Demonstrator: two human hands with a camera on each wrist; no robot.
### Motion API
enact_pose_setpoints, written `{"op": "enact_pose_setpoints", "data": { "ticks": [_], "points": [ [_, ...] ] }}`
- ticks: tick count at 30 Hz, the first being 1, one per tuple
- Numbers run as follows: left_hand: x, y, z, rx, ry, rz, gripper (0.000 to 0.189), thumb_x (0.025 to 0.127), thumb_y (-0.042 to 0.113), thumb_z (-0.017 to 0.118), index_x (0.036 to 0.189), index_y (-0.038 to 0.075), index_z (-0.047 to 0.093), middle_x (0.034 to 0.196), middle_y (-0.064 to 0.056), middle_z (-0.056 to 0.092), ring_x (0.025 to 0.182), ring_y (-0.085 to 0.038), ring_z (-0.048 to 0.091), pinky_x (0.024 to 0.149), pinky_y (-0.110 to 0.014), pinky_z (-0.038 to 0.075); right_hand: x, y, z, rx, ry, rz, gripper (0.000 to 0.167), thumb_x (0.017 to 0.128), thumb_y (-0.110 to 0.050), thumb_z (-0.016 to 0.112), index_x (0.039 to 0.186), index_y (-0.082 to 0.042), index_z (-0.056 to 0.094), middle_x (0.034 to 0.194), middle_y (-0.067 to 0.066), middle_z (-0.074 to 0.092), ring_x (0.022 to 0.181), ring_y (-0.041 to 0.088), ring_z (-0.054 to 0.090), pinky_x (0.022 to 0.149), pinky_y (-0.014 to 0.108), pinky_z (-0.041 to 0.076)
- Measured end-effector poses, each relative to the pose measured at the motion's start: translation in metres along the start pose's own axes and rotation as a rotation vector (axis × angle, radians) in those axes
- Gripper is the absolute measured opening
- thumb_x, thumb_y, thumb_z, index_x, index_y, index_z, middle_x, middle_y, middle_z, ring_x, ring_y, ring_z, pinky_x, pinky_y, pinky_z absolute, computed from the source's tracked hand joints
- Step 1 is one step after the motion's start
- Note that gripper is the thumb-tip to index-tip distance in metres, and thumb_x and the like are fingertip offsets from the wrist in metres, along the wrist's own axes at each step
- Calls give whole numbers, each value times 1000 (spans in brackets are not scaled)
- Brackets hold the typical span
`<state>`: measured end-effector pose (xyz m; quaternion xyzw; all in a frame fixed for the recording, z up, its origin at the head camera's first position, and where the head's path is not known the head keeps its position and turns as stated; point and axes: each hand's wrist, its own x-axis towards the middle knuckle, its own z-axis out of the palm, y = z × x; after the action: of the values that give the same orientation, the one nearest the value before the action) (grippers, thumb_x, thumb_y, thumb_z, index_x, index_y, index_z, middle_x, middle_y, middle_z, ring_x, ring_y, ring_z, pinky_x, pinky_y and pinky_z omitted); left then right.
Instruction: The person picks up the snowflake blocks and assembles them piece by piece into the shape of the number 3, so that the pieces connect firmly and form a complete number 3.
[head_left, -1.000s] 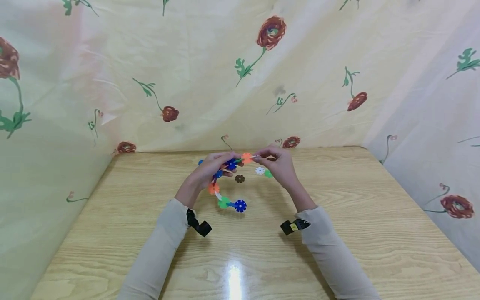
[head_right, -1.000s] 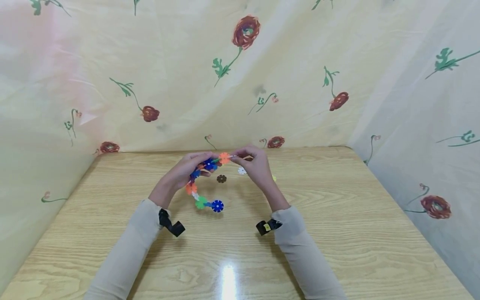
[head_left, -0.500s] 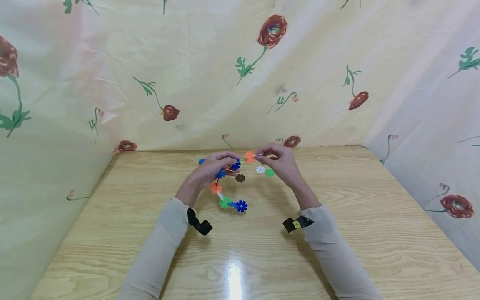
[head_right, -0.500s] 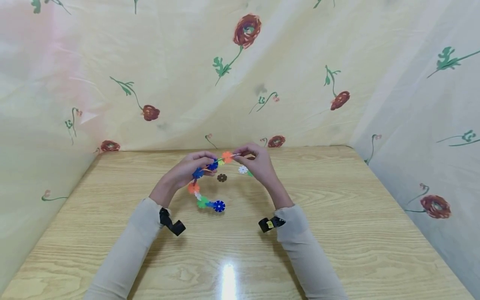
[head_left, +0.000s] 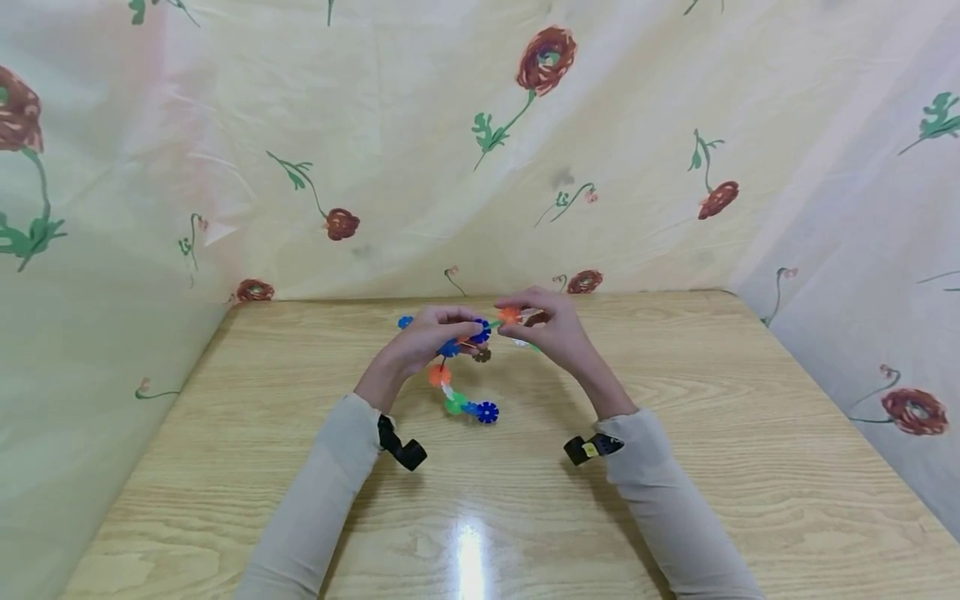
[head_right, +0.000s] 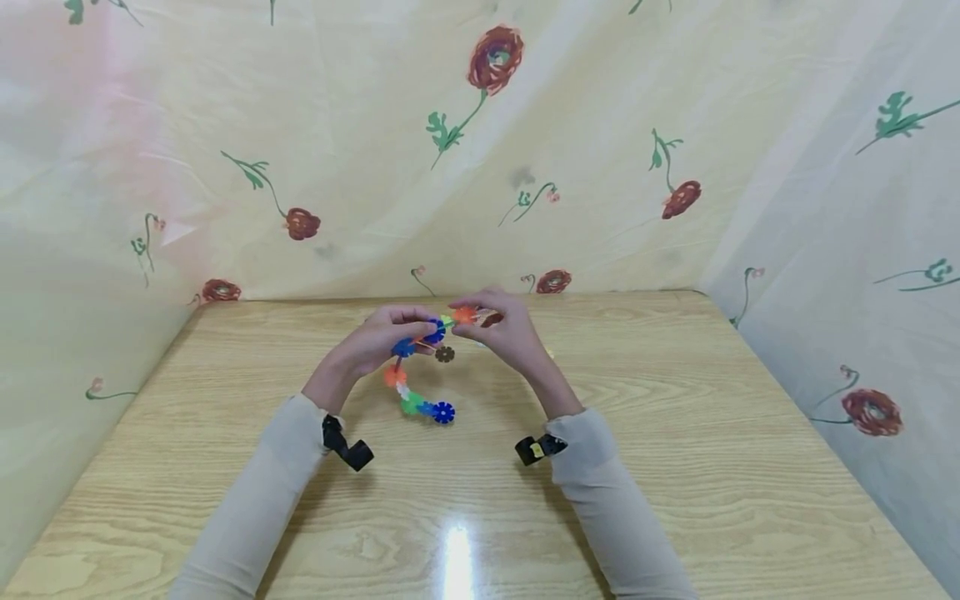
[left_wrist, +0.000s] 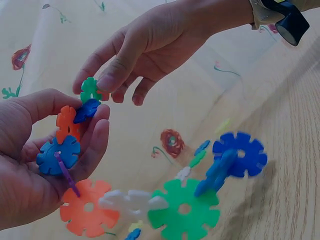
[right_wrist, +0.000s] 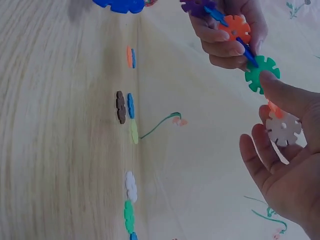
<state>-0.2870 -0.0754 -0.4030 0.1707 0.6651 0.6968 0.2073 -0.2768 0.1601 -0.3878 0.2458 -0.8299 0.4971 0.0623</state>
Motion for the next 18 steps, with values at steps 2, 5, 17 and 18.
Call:
{"op": "enact_pose_setpoints", "data": {
  "ticks": [2, 5, 17, 18],
  "points": [
    [0, -1, 1, 6, 0, 4, 22, 103, 12, 60, 119, -2, 67, 105, -18, 73, 86, -16, 73, 105, -57, 51, 0, -1, 1, -19, -14, -12, 29, 89, -13, 80, 118, -9, 76, 116, 11, 70, 106, 24, 62, 82, 32, 55],
    [0, -1, 2, 11, 1, 5, 24, 102, 13, 62, 120, -2, 69, 111, -26, 71, 86, -17, 74, 100, -51, 55, 0, 0, 3, -29, -29, -37, 18, 89, -13, 80, 106, -10, 79, 110, 9, 70, 100, 19, 62, 77, 27, 56],
    [3, -2, 10, 25, 90, 0, 21, 100, 11, 65, 113, -4, 70, 93, -12, 76, 83, -19, 74, 106, -62, 48, 0, -1, 8, -52, -7, -47, 6, 89, -10, 79, 95, -9, 81, 105, 11, 77, 88, 8, 67, 66, 22, 53],
    [3, -2, 11, 28, 97, 0, 21, 100, 11, 65, 113, -4, 70, 91, -8, 76, 86, -22, 75, 106, -61, 48, 0, -2, 8, -49, -3, -43, 6, 89, -10, 78, 95, -9, 81, 105, 11, 77, 87, 9, 67, 66, 22, 52]
  ]
}}
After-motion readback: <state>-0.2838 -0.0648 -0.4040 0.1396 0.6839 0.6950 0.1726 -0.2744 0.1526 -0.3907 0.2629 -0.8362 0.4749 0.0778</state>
